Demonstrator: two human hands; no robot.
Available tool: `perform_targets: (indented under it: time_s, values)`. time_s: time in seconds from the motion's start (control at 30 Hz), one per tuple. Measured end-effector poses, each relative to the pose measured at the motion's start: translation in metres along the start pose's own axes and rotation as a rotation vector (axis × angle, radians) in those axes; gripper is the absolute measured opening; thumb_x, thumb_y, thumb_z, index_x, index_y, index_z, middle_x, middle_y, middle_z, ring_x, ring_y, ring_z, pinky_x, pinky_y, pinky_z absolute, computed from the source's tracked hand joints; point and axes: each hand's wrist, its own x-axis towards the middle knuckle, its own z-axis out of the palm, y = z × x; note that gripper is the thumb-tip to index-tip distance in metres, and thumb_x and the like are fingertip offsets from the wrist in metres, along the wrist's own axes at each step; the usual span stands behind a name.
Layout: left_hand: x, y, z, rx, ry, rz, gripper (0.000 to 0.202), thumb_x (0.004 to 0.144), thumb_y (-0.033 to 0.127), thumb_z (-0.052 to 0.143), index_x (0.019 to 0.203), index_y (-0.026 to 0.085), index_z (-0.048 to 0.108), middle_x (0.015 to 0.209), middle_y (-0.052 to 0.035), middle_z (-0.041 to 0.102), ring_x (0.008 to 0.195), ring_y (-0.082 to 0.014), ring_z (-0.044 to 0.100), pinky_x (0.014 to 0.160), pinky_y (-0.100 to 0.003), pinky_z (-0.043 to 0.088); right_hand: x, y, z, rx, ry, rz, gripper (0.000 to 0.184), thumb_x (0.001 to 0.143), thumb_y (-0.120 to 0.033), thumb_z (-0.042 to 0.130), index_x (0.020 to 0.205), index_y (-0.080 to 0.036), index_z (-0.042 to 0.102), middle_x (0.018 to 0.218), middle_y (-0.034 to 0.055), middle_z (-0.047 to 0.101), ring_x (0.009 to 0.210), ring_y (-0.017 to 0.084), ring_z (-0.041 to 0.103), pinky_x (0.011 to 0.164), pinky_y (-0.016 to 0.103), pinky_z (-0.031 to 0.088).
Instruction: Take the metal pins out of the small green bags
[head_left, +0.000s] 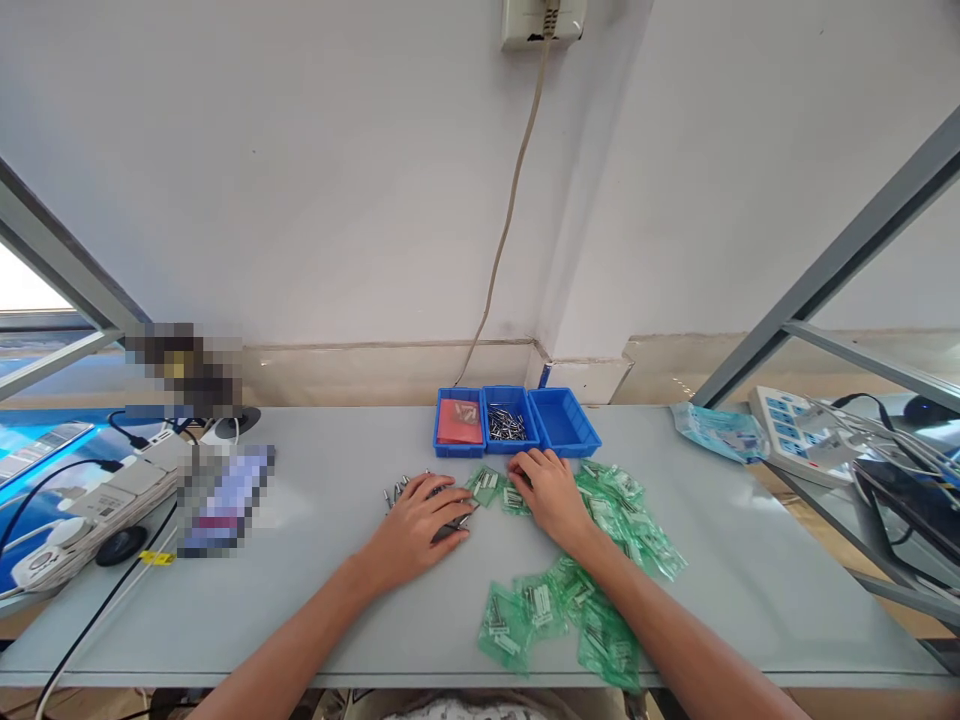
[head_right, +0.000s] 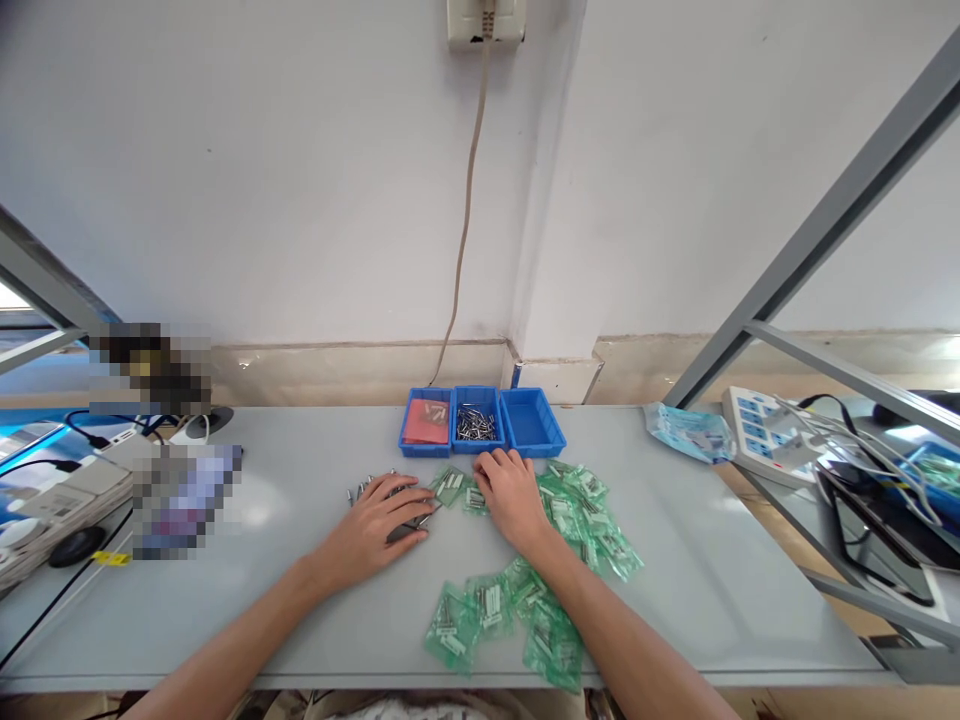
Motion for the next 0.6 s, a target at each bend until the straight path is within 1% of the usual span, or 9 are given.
perform_targets:
  time_s: [0.1, 0.23, 0.37, 0.5, 0.6]
  values:
    - [-0.0004, -0.0003, 0.0014, 0.005, 0.000, 0.001, 0.026, 0.104, 0.035, 0.059, 0.128, 0.027, 0.067, 0.139, -0.0032, 0.067, 0.134, -0.0286, 0.051, 0.114, -0.052, 0.041, 0.0004, -0.0015, -0.0015, -0.011, -0.001, 0.026, 0.008, 0.103, -0.023, 0.059, 0.096, -0.023, 0.063, 0.095, 0.0047, 0.070, 0.093, 0.026, 0.058, 0.078, 0.036, 0.033]
    - [-0.0017, -0.0014, 0.0039, 0.015, 0.019, -0.004, 0.023, 0.104, 0.036, 0.060, 0.123, 0.026, 0.069, 0.138, -0.0042, 0.067, 0.133, -0.0285, 0.051, 0.114, -0.051, 0.041, 0.0010, -0.0012, -0.0009, -0.042, -0.015, 0.033, 0.011, 0.102, -0.026, 0.059, 0.091, -0.022, 0.060, 0.091, 0.0047, 0.070, 0.090, 0.026, 0.059, 0.077, 0.036, 0.032]
    - [-0.0020, 0.0000, 0.0049, 0.047, 0.036, 0.002, 0.022, 0.104, 0.036, 0.059, 0.120, 0.026, 0.070, 0.136, -0.0047, 0.067, 0.132, -0.0276, 0.052, 0.114, -0.050, 0.040, 0.0005, -0.0004, 0.0004, -0.065, -0.015, 0.028, 0.007, 0.100, -0.019, 0.056, 0.094, -0.022, 0.058, 0.092, 0.0049, 0.070, 0.089, 0.026, 0.059, 0.076, 0.035, 0.031]
    - [-0.0004, 0.0048, 0.0019, 0.098, 0.002, 0.008, 0.021, 0.106, 0.036, 0.056, 0.118, 0.025, 0.069, 0.138, -0.0045, 0.065, 0.131, -0.0278, 0.053, 0.116, -0.053, 0.037, -0.0018, -0.0003, 0.0007, -0.069, -0.008, 0.021, 0.009, 0.096, -0.013, 0.056, 0.099, -0.021, 0.058, 0.097, 0.0061, 0.069, 0.092, 0.026, 0.059, 0.077, 0.035, 0.032]
    - [0.0020, 0.0067, -0.0022, 0.130, -0.017, 0.008, 0.021, 0.106, 0.037, 0.055, 0.117, 0.025, 0.068, 0.140, -0.0056, 0.063, 0.130, -0.0277, 0.054, 0.118, -0.055, 0.035, -0.0033, 0.0003, 0.0011, -0.102, -0.006, 0.009, 0.010, 0.095, -0.012, 0.056, 0.097, -0.021, 0.058, 0.097, 0.0072, 0.068, 0.093, 0.027, 0.059, 0.077, 0.036, 0.033]
